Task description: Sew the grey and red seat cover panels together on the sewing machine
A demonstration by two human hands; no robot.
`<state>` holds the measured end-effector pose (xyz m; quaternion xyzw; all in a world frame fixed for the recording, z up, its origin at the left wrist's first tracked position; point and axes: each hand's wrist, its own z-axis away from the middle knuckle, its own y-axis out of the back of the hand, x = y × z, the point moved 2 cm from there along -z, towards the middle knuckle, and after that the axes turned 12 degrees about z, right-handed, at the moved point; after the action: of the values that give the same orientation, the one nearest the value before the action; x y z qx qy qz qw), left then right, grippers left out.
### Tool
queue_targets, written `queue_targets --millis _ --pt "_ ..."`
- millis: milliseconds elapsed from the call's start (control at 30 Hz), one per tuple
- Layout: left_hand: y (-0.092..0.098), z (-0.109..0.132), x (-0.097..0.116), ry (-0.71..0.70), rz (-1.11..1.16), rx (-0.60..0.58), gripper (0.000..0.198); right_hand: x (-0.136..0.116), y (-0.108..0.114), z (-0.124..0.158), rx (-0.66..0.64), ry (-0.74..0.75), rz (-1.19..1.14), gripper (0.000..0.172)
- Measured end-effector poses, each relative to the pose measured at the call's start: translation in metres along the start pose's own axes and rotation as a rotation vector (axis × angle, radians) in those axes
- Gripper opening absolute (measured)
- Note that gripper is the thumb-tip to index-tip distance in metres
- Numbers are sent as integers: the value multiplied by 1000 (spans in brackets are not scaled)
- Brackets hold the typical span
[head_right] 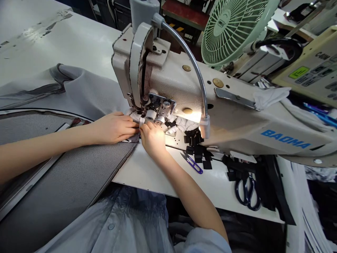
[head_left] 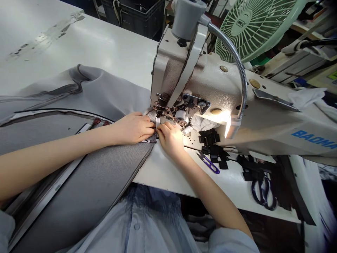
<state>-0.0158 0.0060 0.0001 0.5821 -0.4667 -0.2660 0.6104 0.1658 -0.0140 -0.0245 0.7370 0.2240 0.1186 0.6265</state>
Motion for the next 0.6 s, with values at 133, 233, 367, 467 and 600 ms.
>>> queue_targets --millis 133,233,367,467,600 --pt "0 1 -3 77 61 -28 28 -1 -1 -2 -42 75 63 26" --pt "-2 2 -4 175 105 36 24 -2 -3 -3 -58 113 120 23" --pt "-4 1 1 175 45 69 27 -4 -4 4 -20 109 177 25" --pt "-2 -1 1 143 28 48 30 -10 1 18 23 122 199 23" --pt "2 -3 -3 86 82 45 34 -22 11 36 28 220 182 33"
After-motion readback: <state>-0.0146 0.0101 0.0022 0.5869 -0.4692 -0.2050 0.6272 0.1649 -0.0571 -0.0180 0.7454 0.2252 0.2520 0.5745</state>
